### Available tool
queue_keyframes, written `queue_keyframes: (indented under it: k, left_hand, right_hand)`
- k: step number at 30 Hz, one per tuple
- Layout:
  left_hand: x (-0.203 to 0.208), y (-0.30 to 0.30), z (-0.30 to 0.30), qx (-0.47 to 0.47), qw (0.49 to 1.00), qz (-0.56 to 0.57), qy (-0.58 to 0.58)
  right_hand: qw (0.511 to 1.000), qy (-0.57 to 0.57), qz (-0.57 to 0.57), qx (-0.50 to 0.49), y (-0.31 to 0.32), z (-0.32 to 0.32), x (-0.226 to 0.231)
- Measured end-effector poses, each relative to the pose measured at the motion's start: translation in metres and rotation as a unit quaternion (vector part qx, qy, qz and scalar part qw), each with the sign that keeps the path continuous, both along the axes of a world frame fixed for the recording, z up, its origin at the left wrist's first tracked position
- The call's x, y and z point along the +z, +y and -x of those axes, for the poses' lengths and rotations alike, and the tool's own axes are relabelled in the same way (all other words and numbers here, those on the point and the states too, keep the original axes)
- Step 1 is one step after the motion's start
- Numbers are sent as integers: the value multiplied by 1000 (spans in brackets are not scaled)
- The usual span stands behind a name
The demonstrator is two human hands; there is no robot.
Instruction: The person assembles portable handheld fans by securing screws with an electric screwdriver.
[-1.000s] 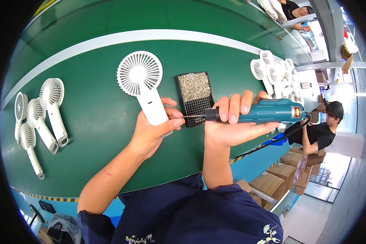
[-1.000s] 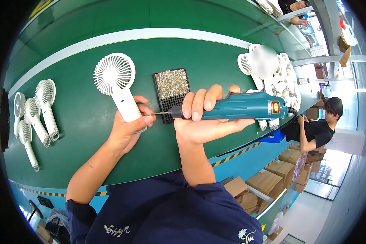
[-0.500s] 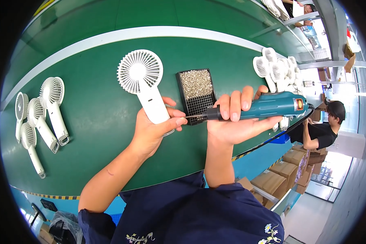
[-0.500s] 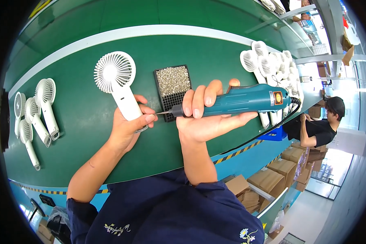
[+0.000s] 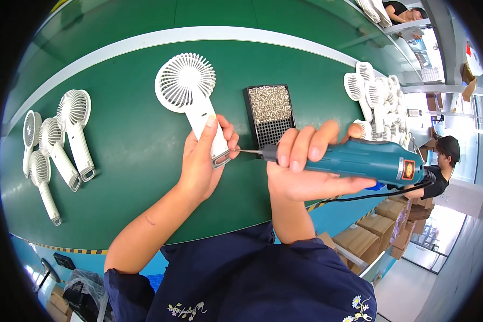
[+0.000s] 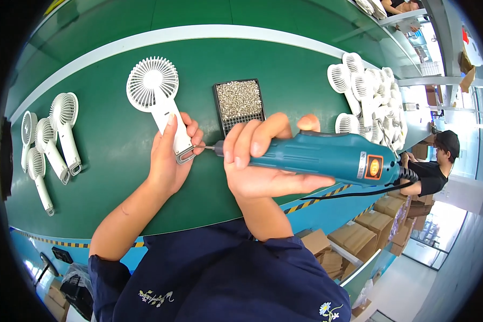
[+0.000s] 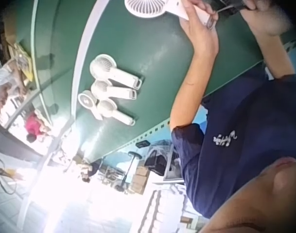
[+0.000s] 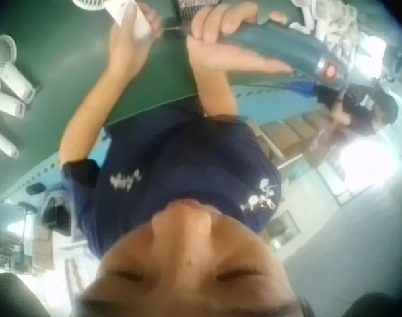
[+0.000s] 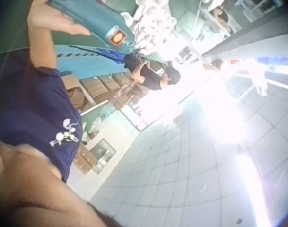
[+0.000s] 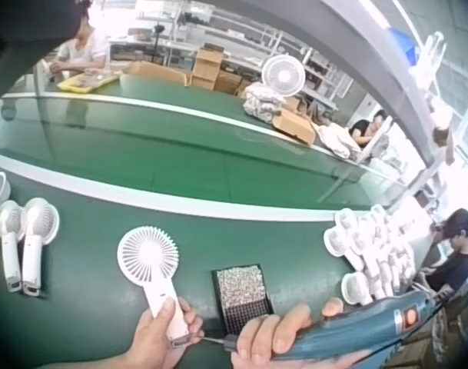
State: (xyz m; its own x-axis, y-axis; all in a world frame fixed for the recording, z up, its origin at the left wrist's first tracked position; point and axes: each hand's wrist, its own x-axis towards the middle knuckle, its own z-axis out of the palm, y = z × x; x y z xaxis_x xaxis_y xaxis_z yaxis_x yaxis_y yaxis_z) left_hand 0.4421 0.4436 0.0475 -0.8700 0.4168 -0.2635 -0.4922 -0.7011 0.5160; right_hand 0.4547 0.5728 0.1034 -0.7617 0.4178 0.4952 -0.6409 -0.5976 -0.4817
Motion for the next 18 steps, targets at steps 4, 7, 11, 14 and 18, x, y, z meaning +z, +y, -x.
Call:
queue_keyframes:
  k: [4, 7, 11, 14, 18]
  left_hand:
    - [1, -3, 0, 0, 1000, 9, -4]
    - [3, -1, 1, -11, 1000, 5, -10]
    - [2, 0, 1, -18, 1000, 2, -11]
    - [3, -3, 0, -10, 1000, -1, -18]
    - [3, 0, 1, -12, 1000, -3, -19]
  right_hand:
    - [999, 22, -41, 16, -5, -1, -8]
    - [999, 17, -38, 16, -5, -1, -8]
    - [999, 5, -29, 13, -7, 0, -10]
    - [999, 5, -32, 21, -12, 1, -10]
    - [997, 8, -67, 34, -10, 1, -10]
